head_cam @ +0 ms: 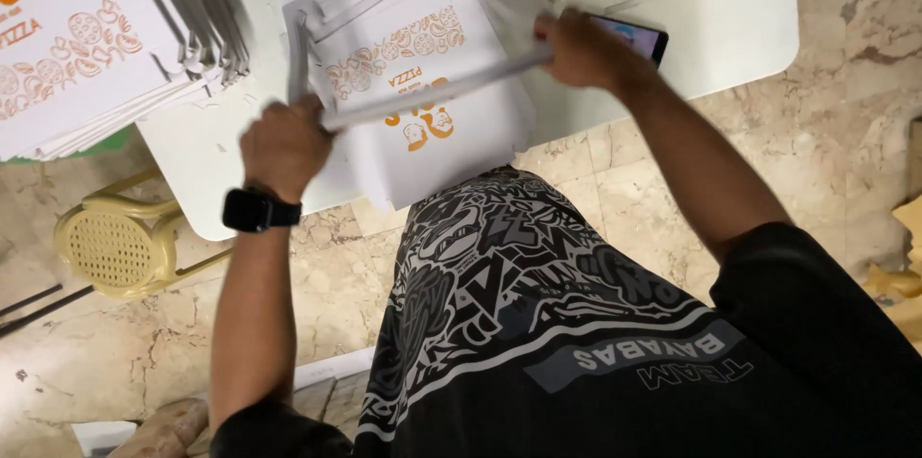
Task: Folding flat corrugated pizza box blanks into their final box shape.
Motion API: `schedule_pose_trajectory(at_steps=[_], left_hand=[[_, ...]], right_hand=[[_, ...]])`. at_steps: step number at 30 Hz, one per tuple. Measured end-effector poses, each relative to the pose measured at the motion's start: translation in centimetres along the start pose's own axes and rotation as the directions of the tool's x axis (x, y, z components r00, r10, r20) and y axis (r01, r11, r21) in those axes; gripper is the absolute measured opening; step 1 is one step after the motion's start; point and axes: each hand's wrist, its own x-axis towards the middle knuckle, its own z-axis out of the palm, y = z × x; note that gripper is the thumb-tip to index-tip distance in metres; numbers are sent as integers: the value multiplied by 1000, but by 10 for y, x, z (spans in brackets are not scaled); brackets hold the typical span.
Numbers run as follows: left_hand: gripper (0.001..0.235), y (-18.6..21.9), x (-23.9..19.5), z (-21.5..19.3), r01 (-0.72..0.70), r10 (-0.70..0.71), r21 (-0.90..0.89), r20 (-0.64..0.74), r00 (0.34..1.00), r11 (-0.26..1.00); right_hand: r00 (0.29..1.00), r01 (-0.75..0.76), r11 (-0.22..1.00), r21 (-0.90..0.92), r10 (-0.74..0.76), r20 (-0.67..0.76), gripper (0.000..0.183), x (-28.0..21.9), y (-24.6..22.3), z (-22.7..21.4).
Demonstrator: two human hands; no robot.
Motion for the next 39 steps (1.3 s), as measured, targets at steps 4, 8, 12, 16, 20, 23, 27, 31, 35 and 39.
schedule_pose_trajectory(at_steps=[4,8,12,16,20,23,27,31,35,39], left_hand=[[65,-13,-28,-51,-63,224,259,-656,721,964],[33,-12,-98,-82,-98,261,249,-789,556,963],[41,-18,-112,-104,33,42,227,-318,947,973],[47,-27,-115,-147,-57,58,200,-2,998,978],[66,-11,-117,-178,54,-93,154,255,963,987],[42,-10,-121,-182,56,-69,70,194,979,996],[62,-49,-105,-148,-151,201,358,-107,974,921],[38,-57,-140,-119,-35,256,524,-354,900,851],[26,-50,-171,-45,88,272,438,-691,670,895],[21,-30,-134,79,-119,166,116,-680,714,986]], right_hand=[[888,168,977,-130,-208,-411,25,-18,-14,-58],[841,181,969,-165,-240,-485,26,-106,-75,-103],[975,-81,985,-151,47,-215,36,-146,-129,-132],[995,-23,957,-288,-6,-101,32,-132,-107,-150],[968,233,969,-82,-239,-72,12,-114,-80,-157],[985,154,983,-98,-161,-69,20,-110,-83,-151],[920,363,929,-72,-370,-128,16,-118,-85,-147],[879,215,870,-444,-370,-299,27,-156,-71,-134],[663,336,833,-440,-541,-517,25,-198,-89,-91],[545,394,881,-263,-454,-705,21,-158,-48,39]])
